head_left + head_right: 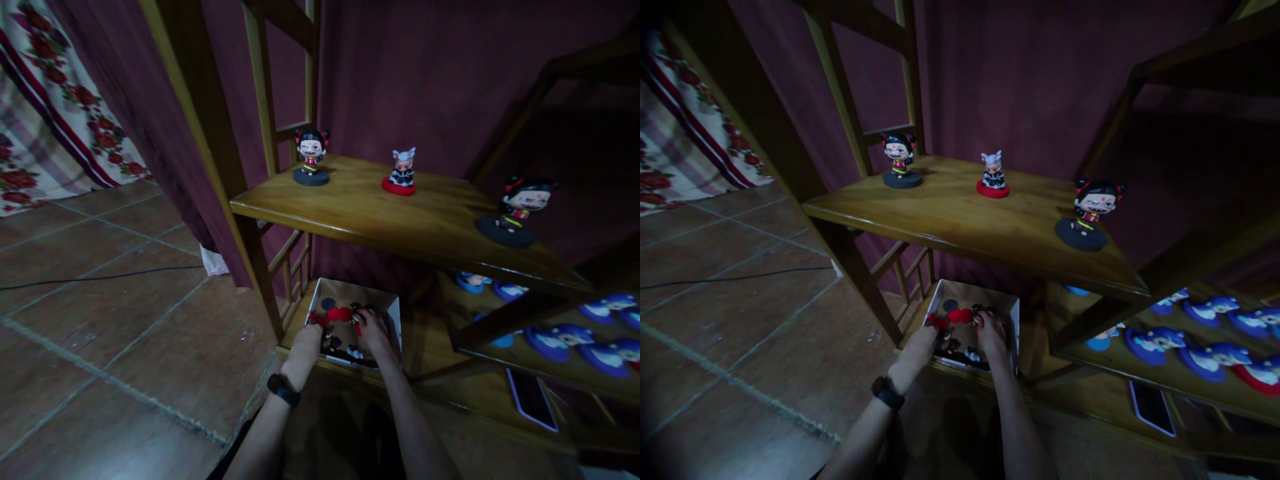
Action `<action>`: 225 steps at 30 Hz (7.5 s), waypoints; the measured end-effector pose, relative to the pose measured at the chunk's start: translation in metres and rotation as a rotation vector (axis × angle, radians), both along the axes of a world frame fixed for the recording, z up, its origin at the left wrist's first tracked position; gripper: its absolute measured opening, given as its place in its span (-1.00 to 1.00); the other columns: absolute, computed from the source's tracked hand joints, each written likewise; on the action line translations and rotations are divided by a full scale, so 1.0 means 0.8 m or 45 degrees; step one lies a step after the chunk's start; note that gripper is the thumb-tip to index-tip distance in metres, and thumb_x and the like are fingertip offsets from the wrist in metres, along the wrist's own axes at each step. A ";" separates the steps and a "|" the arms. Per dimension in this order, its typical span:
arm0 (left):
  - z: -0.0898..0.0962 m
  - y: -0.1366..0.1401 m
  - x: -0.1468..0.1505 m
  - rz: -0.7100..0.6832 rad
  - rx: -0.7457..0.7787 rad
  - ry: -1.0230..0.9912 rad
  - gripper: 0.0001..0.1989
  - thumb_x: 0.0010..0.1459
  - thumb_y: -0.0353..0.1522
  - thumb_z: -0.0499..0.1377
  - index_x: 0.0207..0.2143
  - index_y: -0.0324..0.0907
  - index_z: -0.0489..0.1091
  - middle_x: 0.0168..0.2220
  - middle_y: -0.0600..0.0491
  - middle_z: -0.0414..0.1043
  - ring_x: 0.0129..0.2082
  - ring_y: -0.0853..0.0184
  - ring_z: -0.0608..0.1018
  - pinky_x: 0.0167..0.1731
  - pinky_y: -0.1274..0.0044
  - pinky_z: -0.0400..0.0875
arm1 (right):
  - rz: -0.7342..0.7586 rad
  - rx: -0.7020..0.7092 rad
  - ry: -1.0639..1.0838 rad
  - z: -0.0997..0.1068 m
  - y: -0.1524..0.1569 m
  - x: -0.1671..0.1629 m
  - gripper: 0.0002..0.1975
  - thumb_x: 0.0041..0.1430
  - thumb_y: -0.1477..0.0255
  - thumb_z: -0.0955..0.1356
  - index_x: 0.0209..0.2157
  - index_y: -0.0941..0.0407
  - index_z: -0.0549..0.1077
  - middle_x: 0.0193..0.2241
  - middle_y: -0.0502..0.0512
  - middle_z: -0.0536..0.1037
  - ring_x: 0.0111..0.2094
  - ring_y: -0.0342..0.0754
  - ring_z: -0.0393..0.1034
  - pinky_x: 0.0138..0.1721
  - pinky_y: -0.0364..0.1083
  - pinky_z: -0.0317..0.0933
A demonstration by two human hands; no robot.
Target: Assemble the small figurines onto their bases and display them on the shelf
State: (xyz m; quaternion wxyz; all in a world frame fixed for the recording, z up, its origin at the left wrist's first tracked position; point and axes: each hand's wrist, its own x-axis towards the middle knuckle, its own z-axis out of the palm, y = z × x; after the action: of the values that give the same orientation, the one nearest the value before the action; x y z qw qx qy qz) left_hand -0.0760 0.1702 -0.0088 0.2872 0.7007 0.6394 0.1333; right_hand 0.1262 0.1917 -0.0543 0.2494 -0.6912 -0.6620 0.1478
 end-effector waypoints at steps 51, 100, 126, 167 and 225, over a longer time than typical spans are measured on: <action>0.063 -0.033 0.044 -0.435 0.695 -0.082 -0.71 0.15 -0.51 -0.05 -0.07 -0.16 0.23 0.08 -0.07 0.18 0.12 0.29 0.23 0.03 0.44 0.27 | -0.056 -0.431 2.061 0.055 -0.027 -0.038 -0.77 -0.28 0.59 0.42 -0.48 0.05 0.44 -0.42 -0.11 0.54 -0.37 -0.17 0.41 -0.38 -0.19 0.31; 0.046 -0.028 0.061 -0.361 0.725 -0.411 -0.58 0.10 -0.58 -0.04 0.01 -0.15 0.25 0.08 -0.06 0.23 0.03 0.33 0.36 0.00 0.48 0.30 | -0.023 -0.461 1.861 0.064 -0.041 0.006 -0.71 -0.20 0.50 0.44 -0.31 0.04 0.48 -0.39 -0.06 0.54 -0.52 -0.21 0.33 -0.59 -0.21 0.16; 0.025 -0.005 0.077 0.643 -0.320 -1.936 -0.78 -0.27 -0.54 0.26 -0.43 -0.31 0.46 -0.48 0.02 0.48 -0.51 0.46 0.46 -0.46 0.64 0.29 | -0.070 -0.020 1.309 0.067 -0.035 -0.015 -0.58 -0.18 0.34 0.42 -0.18 0.06 0.39 -0.28 -0.01 0.51 -0.26 -0.09 0.39 -0.14 -0.06 0.26; 0.019 -0.015 0.077 0.795 -0.518 -2.096 -0.80 -0.27 -0.56 0.35 -0.48 -0.31 0.46 -0.53 0.01 0.49 -0.52 0.42 0.52 -0.40 0.60 0.42 | 0.018 0.049 0.348 0.094 -0.048 -0.012 -0.77 0.02 0.30 0.27 -0.22 0.01 0.36 -0.36 0.02 0.55 -0.35 -0.06 0.44 -0.33 -0.12 0.27; 0.032 -0.015 0.068 0.855 -0.405 -1.902 -0.77 -0.23 -0.51 0.32 -0.47 -0.27 0.35 -0.51 0.03 0.44 -0.54 0.45 0.48 -0.46 0.59 0.41 | 0.180 0.080 0.673 0.083 -0.044 -0.026 -0.54 -0.03 0.34 0.32 -0.02 0.03 0.28 -0.16 0.10 0.51 -0.18 -0.02 0.42 -0.15 -0.01 0.30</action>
State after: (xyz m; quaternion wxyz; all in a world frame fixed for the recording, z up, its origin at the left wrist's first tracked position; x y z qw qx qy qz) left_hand -0.0215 0.1583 0.0171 0.6763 0.1512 0.4666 0.5495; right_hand 0.1058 0.1567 0.0120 0.4239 -0.5725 -0.6250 0.3193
